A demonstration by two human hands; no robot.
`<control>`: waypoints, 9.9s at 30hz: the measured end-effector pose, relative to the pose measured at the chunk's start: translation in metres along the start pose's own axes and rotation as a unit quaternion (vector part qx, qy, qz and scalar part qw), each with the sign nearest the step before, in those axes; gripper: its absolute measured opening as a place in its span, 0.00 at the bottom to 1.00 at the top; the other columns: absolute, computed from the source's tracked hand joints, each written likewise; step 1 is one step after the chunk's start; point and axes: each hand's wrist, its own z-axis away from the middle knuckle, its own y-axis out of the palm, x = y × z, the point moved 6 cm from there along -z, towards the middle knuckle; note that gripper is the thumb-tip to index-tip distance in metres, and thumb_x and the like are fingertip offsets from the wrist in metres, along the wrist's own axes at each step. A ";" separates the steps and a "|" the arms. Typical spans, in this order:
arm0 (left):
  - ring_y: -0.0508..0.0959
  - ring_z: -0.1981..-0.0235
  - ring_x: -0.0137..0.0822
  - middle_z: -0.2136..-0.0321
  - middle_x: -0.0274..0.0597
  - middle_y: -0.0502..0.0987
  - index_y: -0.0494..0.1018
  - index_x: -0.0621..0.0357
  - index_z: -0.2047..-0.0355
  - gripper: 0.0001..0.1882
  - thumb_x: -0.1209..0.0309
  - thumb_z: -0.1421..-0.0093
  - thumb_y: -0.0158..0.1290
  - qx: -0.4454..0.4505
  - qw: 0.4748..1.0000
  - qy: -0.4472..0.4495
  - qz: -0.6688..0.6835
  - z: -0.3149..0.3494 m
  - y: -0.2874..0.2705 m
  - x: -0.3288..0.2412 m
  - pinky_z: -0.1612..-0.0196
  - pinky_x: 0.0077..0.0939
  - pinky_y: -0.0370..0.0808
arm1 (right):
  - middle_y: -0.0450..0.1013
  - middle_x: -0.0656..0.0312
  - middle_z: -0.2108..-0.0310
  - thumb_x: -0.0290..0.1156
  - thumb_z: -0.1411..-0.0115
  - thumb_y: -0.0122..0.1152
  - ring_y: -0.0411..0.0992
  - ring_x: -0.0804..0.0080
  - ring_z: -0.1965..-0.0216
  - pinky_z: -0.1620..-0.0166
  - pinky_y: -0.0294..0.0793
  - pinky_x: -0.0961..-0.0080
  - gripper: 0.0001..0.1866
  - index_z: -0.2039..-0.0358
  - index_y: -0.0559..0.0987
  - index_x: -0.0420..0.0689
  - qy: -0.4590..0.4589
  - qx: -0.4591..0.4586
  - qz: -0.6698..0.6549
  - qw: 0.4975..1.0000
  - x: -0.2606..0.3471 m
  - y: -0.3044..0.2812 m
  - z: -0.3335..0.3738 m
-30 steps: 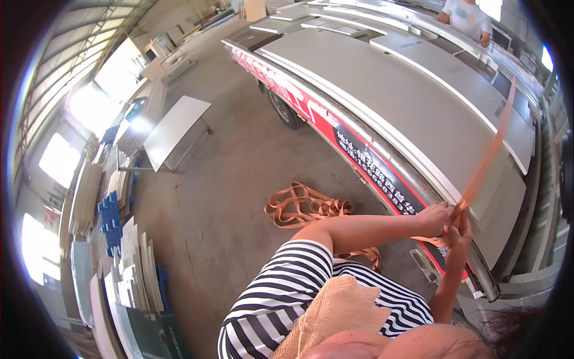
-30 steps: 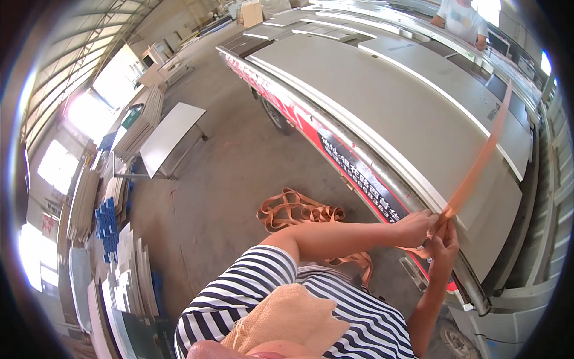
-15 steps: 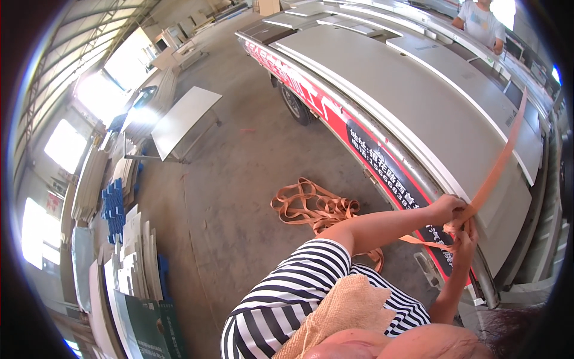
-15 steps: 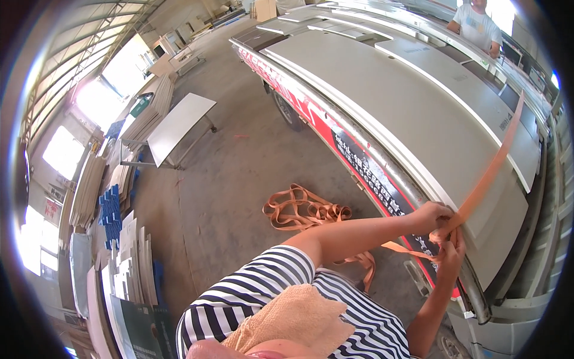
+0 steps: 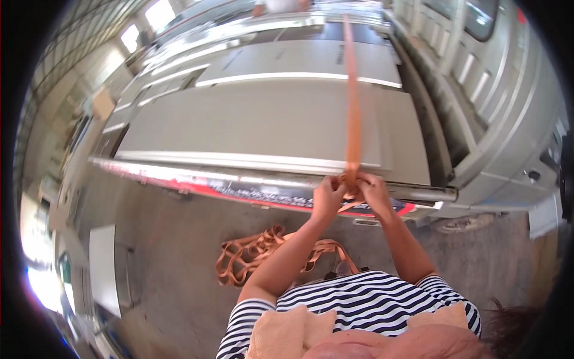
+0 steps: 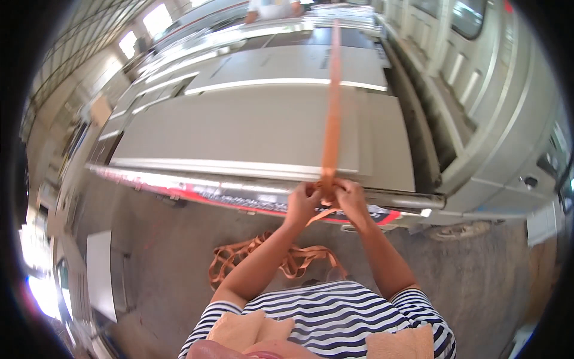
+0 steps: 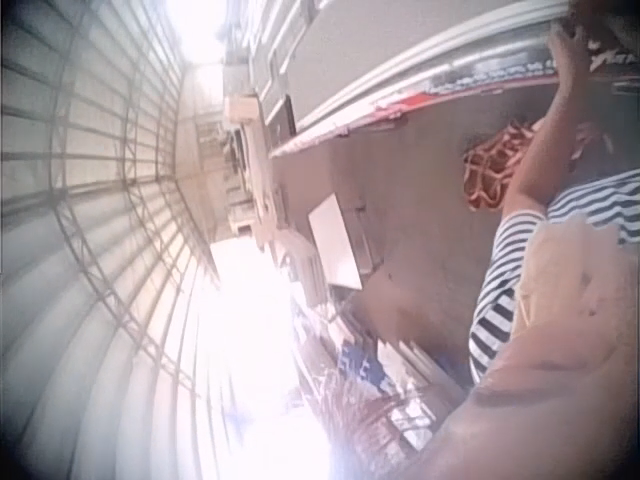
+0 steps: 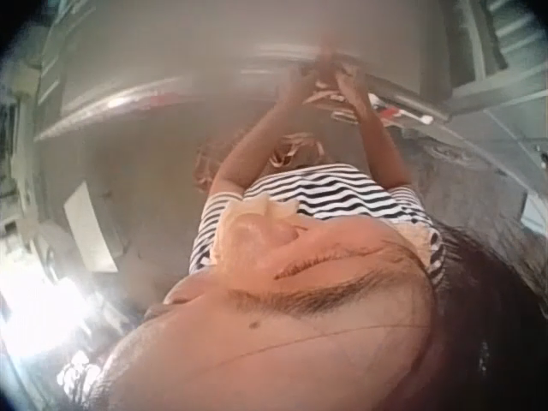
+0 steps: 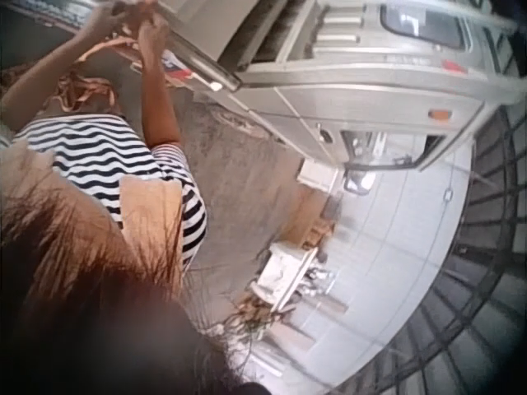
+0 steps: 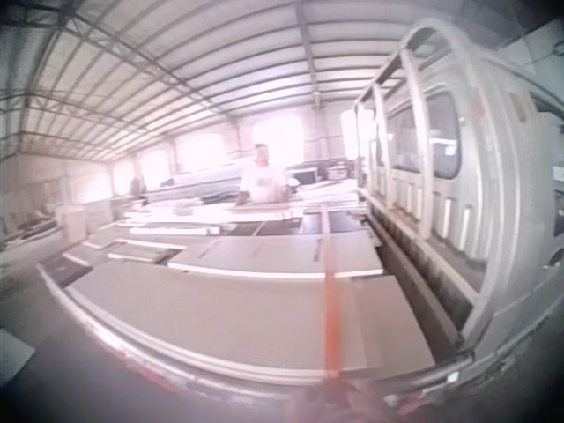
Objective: The person retrieves cargo straps from a truck cabin and untangles them. They then secure the boards loaded onto the truck bed by extending the straps over the cargo and fastening them in place with a coworker.
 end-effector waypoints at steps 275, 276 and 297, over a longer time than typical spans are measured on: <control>0.75 0.65 0.31 0.64 0.43 0.76 0.71 0.64 0.57 0.18 0.73 0.50 0.56 -0.047 0.942 0.329 0.052 -0.095 -0.770 0.168 0.61 0.26 0.72 | 0.71 0.53 0.52 0.31 0.55 0.65 0.69 0.53 0.49 0.45 0.67 0.62 0.27 0.51 0.73 0.46 -0.263 -0.358 0.624 0.643 0.240 0.338 0.087; 0.75 0.61 0.30 0.60 0.41 0.74 0.69 0.64 0.54 0.20 0.71 0.47 0.55 -0.045 0.889 0.435 -0.138 -0.087 -0.774 0.170 0.57 0.26 0.72 | 0.72 0.51 0.57 0.39 0.51 0.66 0.71 0.51 0.54 0.50 0.70 0.57 0.25 0.53 0.75 0.43 -0.104 -0.407 0.650 0.633 0.214 0.277 0.130; 0.72 0.77 0.24 0.65 0.40 0.75 0.69 0.57 0.49 0.16 0.69 0.37 0.54 0.234 0.846 0.269 0.397 -0.105 -0.664 0.004 0.77 0.14 0.68 | 0.74 0.62 0.59 0.38 0.34 0.48 0.72 0.68 0.58 0.54 0.71 0.71 0.17 0.51 0.75 0.41 -0.093 0.182 0.119 0.972 0.280 0.578 0.002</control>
